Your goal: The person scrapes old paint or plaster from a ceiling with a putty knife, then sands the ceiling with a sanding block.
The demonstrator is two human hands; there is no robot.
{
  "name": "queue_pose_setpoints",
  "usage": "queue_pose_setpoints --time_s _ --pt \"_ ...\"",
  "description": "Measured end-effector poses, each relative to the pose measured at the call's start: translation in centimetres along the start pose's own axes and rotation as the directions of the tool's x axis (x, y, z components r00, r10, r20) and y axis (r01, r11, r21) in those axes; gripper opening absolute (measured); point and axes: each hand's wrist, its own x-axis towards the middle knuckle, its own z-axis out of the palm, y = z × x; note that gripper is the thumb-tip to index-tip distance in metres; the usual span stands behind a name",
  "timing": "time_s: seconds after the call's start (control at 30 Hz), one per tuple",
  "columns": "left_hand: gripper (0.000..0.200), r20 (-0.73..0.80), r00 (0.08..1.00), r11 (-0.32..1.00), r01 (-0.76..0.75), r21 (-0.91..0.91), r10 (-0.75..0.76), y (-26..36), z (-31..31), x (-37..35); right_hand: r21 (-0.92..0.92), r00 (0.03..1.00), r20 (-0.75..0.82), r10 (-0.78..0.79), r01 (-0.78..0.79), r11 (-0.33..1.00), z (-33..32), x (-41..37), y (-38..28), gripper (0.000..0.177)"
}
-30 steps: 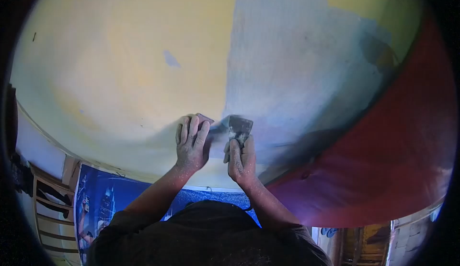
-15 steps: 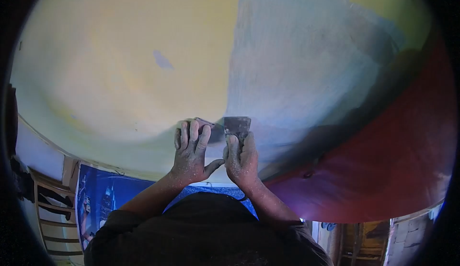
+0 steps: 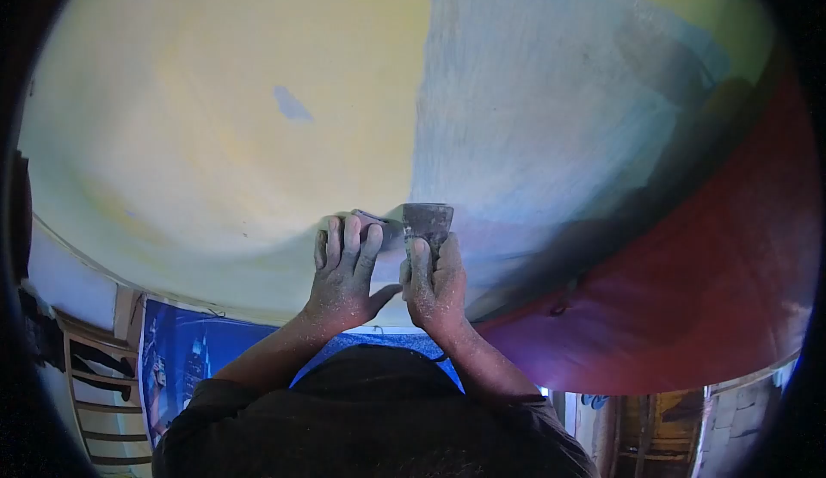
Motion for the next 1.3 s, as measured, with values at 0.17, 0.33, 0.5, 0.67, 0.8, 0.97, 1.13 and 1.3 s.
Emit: queue_pose_setpoints --time_s 0.17,0.33,0.5,0.67,0.8,0.97,1.13,1.3 --pt "0.110 0.060 0.998 1.000 0.010 0.006 -0.010 -0.1 -0.6 0.1 -0.002 0.999 -0.033 0.009 -0.009 1.000 0.3 0.0 0.0 0.021" --pt "0.106 0.072 0.996 0.998 0.050 -0.034 -0.048 0.8 -2.0 0.5 -0.036 0.998 -0.056 0.020 -0.022 0.999 0.3 -0.2 0.1 0.022" --pt "0.111 0.153 0.988 0.997 0.042 -0.064 -0.032 0.7 -3.2 0.7 -0.041 0.997 -0.074 -0.009 0.006 0.999 0.4 0.3 0.1 0.023" --pt "0.111 0.159 0.987 0.996 0.032 -0.084 -0.018 0.8 -4.1 0.7 -0.066 0.996 -0.081 -0.029 0.024 0.998 0.7 0.2 -0.2 0.025" --pt "0.111 0.171 0.985 0.995 0.029 -0.096 -0.012 0.7 -4.6 0.9 -0.093 0.998 -0.065 -0.027 0.021 0.995 0.5 0.2 -1.0 0.026" --pt "0.111 0.180 0.984 0.995 0.031 -0.093 -0.014 0.9 -4.7 1.0 -0.088 0.993 -0.079 -0.088 0.081 0.993 0.5 1.1 -1.6 0.026" --pt "0.111 0.216 0.976 0.994 0.035 -0.105 -0.012 0.8 -5.2 1.1 -0.150 0.995 -0.094 -0.022 0.008 0.989 0.2 0.3 -0.6 0.026" --pt "0.111 0.217 0.976 0.993 0.049 -0.108 -0.025 1.1 -5.3 1.1 -0.179 0.993 -0.080 -0.081 0.066 0.982 0.4 0.7 -1.5 0.024"
